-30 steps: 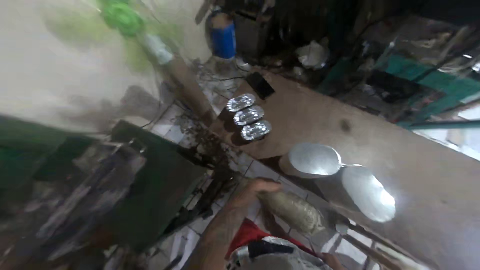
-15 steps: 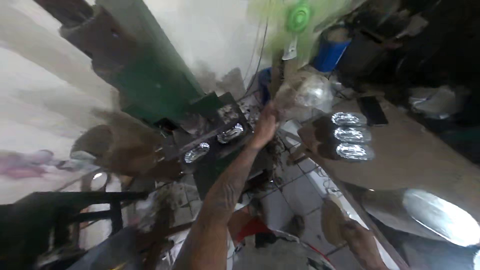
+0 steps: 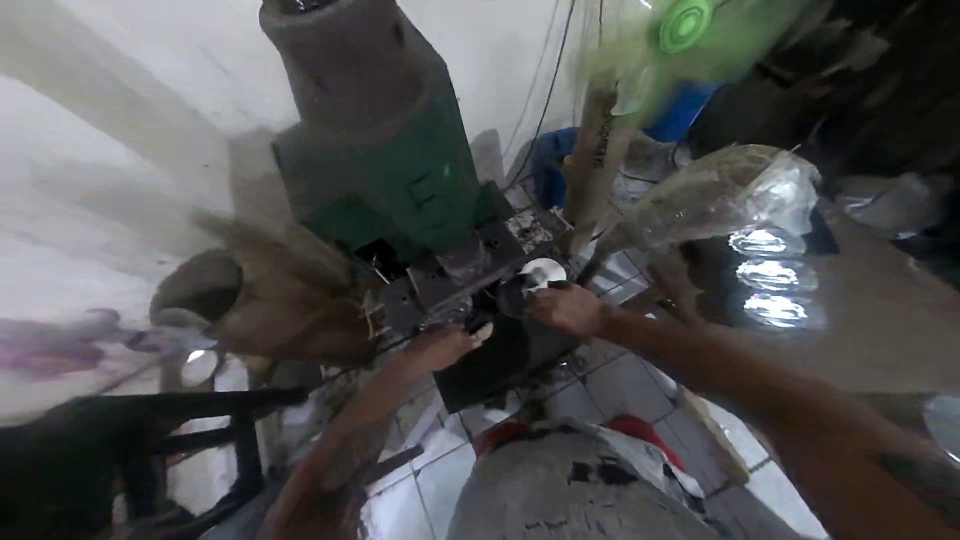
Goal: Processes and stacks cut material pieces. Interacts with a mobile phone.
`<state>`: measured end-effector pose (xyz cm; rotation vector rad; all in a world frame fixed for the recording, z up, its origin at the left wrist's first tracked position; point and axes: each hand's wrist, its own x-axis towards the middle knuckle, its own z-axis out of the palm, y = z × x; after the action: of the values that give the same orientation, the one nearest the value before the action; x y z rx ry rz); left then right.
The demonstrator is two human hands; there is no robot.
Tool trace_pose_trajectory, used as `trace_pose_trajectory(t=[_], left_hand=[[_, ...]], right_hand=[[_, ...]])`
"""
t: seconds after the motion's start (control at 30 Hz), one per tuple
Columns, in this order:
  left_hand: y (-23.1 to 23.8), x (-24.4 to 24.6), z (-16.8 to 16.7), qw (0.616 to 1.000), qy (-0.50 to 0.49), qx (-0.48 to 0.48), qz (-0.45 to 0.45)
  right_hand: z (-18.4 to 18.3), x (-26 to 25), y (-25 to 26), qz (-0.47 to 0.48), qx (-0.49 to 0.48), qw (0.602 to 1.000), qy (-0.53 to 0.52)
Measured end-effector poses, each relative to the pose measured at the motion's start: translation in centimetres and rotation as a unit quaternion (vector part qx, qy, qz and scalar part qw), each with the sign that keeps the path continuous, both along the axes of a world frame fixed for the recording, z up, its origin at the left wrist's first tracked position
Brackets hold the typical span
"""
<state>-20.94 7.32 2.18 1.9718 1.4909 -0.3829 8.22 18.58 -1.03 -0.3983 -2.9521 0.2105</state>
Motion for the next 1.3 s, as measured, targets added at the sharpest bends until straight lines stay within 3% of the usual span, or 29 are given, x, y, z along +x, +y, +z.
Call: trace_pose_trajectory(t=[0.07, 0.13, 0.23, 0.3, 0.37, 0.47, 0.57, 0.63, 0.73, 0.83, 0.9, 0.97, 1.03, 1.07, 1.1, 1.13, 1.17, 1.2, 1.3], left_hand=[[-1.9, 1.2, 3.1, 1.000, -0.004, 0.018, -0.023], [-5.3, 3.3, 7.0, 0.997, -0.061, 0.003, -0.045], [-10.8, 5.9, 8.9, 0.954, -0.301, -0.021, 0.000], [-12.7, 7.6, 9.9, 0.927, -0.365, -0.068, 0.057], [-13.8, 8.6, 10.7, 0.915, -0.364, -0.098, 0.144], [-15.4, 9.0, 10.1, 0.910, -0.365, -0.088, 0.175], [-13.1, 9.4, 9.2, 0.953, -0.252, -0.162, 0.038], [-10.9, 9.3, 6.1, 0.921, -0.319, -0.221, -0.027], [-8.5, 11.0, 1.8, 0.851, -0.417, -0.319, -0.010], [-6.3, 14.8, 0.9, 0.834, -0.497, -0.241, -0.002], [-3.3, 17.4, 1.7, 0.870, -0.451, -0.199, 0.020], [1.0, 22.1, 2.7, 0.922, -0.341, -0.181, 0.015], [4.8, 29.0, 2.7, 0.953, -0.253, -0.149, -0.070], [6.4, 33.2, 2.2, 0.957, -0.218, -0.138, -0.131], [7.7, 37.6, 1.6, 0.953, -0.189, -0.140, -0.189], [8.7, 42.1, 0.7, 0.945, -0.168, -0.146, -0.241], [9.4, 46.1, -0.8, 0.935, -0.158, -0.142, -0.283], [9.9, 49.5, -2.8, 0.928, -0.162, -0.121, -0.312], [11.4, 56.7, -7.1, 0.924, -0.128, -0.076, -0.352]], right_hand=[[-0.7, -4.1, 1.8, -0.003, -0.019, 0.997, -0.080], [0.3, -7.5, -0.3, -0.043, -0.098, 0.983, -0.149], [2.4, -14.0, -5.4, -0.044, -0.223, 0.954, -0.198], [2.7, -17.7, -7.6, -0.034, -0.202, 0.956, -0.208], [3.6, -17.6, -7.3, -0.008, -0.163, 0.957, -0.239], [4.5, -13.3, -6.5, 0.070, -0.179, 0.957, -0.218], [5.5, -7.2, -7.4, 0.082, -0.311, 0.936, -0.144], [5.1, -2.0, -8.5, 0.037, -0.406, 0.905, -0.120], [3.9, 7.3, -10.4, -0.112, -0.481, 0.859, -0.138], [4.9, 16.7, -11.9, -0.247, -0.494, 0.819, -0.155], [8.5, 22.3, -12.3, -0.303, -0.521, 0.789, -0.121], [11.9, 28.9, -12.4, -0.385, -0.517, 0.764, 0.030], [13.8, 34.6, -10.9, -0.482, -0.434, 0.736, 0.193], [16.0, 36.1, -9.0, -0.561, -0.391, 0.701, 0.202], [18.6, 37.2, -6.1, -0.644, -0.381, 0.649, 0.139], [20.7, 38.6, -1.8, -0.691, -0.444, 0.570, 0.027], [15.3, 42.3, 0.4, -0.682, -0.318, 0.653, 0.084], [10.2, 46.2, 3.7, -0.649, -0.272, 0.701, 0.115], [0.1, 51.1, 13.3, -0.644, -0.284, 0.704, 0.090]])
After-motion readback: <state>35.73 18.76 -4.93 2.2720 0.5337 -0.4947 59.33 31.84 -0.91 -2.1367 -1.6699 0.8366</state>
